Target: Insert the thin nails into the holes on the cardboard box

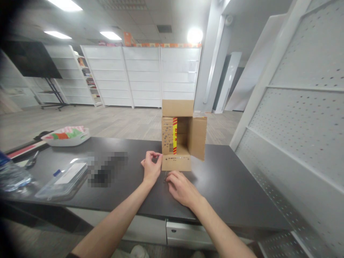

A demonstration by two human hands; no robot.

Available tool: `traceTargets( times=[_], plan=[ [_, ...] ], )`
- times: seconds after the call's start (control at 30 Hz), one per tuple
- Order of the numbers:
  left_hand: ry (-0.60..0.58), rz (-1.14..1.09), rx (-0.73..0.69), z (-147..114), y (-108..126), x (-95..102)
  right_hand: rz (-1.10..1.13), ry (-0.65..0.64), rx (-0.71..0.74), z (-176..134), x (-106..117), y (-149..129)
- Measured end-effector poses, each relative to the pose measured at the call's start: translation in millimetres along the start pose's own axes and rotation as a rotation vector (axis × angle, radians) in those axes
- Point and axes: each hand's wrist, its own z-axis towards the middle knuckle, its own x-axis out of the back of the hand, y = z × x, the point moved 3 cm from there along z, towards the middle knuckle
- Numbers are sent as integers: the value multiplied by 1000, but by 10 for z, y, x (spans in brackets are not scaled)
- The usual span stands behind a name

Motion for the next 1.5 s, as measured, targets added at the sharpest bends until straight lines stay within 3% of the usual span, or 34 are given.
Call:
traceTargets(
  times=[0.17,0.33,0.67,0.77,1.27,1.5],
  plan=[
    [6,-7,-8,3,-3,1,-45,13,18,12,27,-25],
    [5,-7,-19,-1,-25,-9,-117,106,-15,40,71,19],
    [-6,-8,2,-3,15,11,-317,408,-214,246,177,344],
    [-1,-9,3,-2,31,19,-360,446,-235,337,161,368],
    [4,-10,-4,-4,22,20,-526,497,-322,351,45,472],
    [1,5,-7,-6,11,11,-525,458,-315,361,38,440]
  ],
)
